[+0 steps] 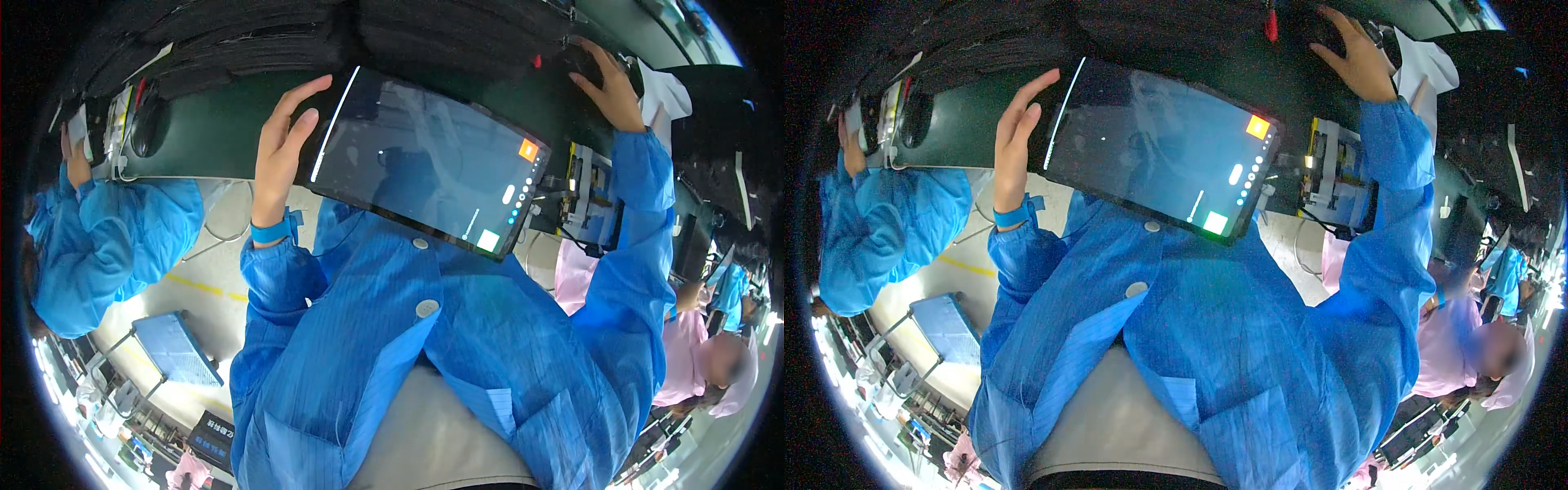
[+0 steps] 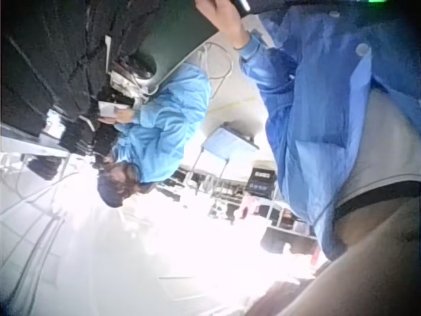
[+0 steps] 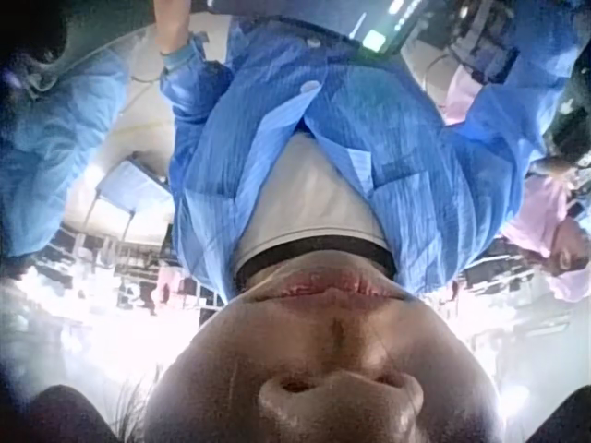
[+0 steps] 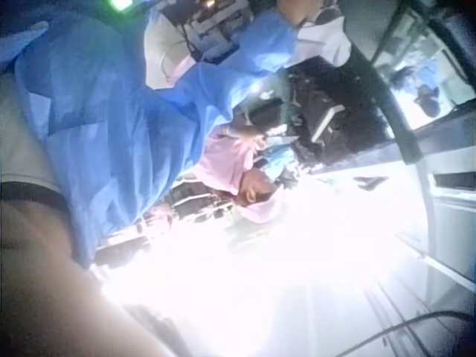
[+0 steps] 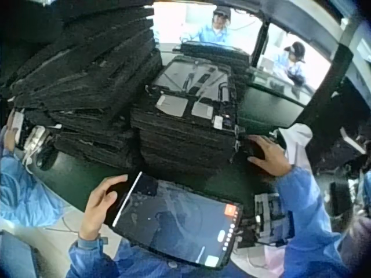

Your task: The person tests tablets by connecting cables and tapping on the screens to run diagnostics, peels protective film from the displays, and marks the tablet frames with a marker before placing them onto stacks.

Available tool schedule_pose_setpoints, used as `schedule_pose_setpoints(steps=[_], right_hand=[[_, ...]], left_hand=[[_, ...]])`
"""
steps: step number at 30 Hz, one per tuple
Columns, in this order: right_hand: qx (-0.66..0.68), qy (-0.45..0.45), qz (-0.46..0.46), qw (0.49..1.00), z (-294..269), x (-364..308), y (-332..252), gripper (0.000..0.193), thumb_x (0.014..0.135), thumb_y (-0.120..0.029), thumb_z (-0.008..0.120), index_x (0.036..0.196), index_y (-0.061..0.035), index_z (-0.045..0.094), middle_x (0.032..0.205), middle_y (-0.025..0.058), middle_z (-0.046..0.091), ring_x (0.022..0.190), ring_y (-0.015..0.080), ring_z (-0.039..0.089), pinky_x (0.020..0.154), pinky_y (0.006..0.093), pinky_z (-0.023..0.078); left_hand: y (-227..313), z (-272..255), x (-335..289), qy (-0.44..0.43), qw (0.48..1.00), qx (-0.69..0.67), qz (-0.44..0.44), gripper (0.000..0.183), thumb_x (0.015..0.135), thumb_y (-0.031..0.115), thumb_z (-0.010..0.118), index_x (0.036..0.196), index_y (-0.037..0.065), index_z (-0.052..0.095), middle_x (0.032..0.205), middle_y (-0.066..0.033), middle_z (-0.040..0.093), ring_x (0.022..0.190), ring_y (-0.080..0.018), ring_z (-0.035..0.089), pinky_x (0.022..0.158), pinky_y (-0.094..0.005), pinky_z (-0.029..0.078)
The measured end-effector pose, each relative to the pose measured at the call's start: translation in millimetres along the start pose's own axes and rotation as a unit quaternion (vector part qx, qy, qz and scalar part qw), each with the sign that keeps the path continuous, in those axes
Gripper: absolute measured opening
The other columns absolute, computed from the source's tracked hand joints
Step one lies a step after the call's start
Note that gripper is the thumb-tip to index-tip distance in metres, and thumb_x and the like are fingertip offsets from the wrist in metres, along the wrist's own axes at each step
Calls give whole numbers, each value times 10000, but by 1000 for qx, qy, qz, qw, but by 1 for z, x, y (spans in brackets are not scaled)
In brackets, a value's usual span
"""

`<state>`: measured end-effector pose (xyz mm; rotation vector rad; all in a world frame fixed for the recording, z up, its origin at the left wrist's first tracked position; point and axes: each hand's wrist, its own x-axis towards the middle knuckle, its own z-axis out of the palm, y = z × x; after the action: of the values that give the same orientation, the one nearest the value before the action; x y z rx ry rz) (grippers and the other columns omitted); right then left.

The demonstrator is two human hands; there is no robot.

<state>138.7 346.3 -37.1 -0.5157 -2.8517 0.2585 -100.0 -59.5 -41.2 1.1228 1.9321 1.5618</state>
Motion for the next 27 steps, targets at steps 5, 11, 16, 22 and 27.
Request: schedule_pose_setpoints(steps=[5, 11, 16, 22, 27], right_hand=[[-7, -30, -7, 999, -5, -6, -7, 573, 832, -191, 649, 1346, -154, 398, 1280, 142, 506, 1175, 343, 487, 973, 380, 407], [17, 80, -50, 995, -54, -44, -56, 418, 858, -138, 620, 1257, -90, 504, 1112, 122, 615, 996, 258, 606, 863, 320, 470], [162, 104, 47, 980, -71, -108, -155, 214, 780, -101, 697, 940, -45, 567, 671, 39, 602, 573, 158, 605, 516, 273, 476], [8, 58, 27, 998, -34, -165, -171, 185, 706, -161, 704, 788, -77, 561, 745, 44, 518, 624, 209, 553, 551, 323, 474], [23, 73, -1, 997, -10, -168, -164, 157, 692, -120, 642, 809, -61, 556, 853, 47, 526, 739, 190, 560, 594, 296, 495]], left_hand=[[3, 9, -1, 32, 999, -24, 19, 340, 837, 182, 543, 1137, 38, 610, 1206, -108, 571, 1118, -229, 521, 964, -312, 364], [74, 48, -15, -197, 909, 220, 293, 253, 647, 194, 649, 890, 151, 706, 894, -24, 608, 884, -219, 551, 846, -352, 436], [62, 107, -40, -279, 841, 261, 383, 323, 637, 282, 683, 949, 196, 702, 897, -9, 580, 844, -187, 542, 889, -376, 448], [74, 126, -22, -308, 851, 256, 339, 459, 652, 306, 695, 1081, 150, 648, 1126, -58, 578, 1094, -227, 517, 990, -421, 376], [85, 165, 3, -248, 876, 359, 207, 928, 658, 386, 750, 1372, -11, 310, 1391, -195, 369, 1315, -300, 332, 1125, -436, 153]])
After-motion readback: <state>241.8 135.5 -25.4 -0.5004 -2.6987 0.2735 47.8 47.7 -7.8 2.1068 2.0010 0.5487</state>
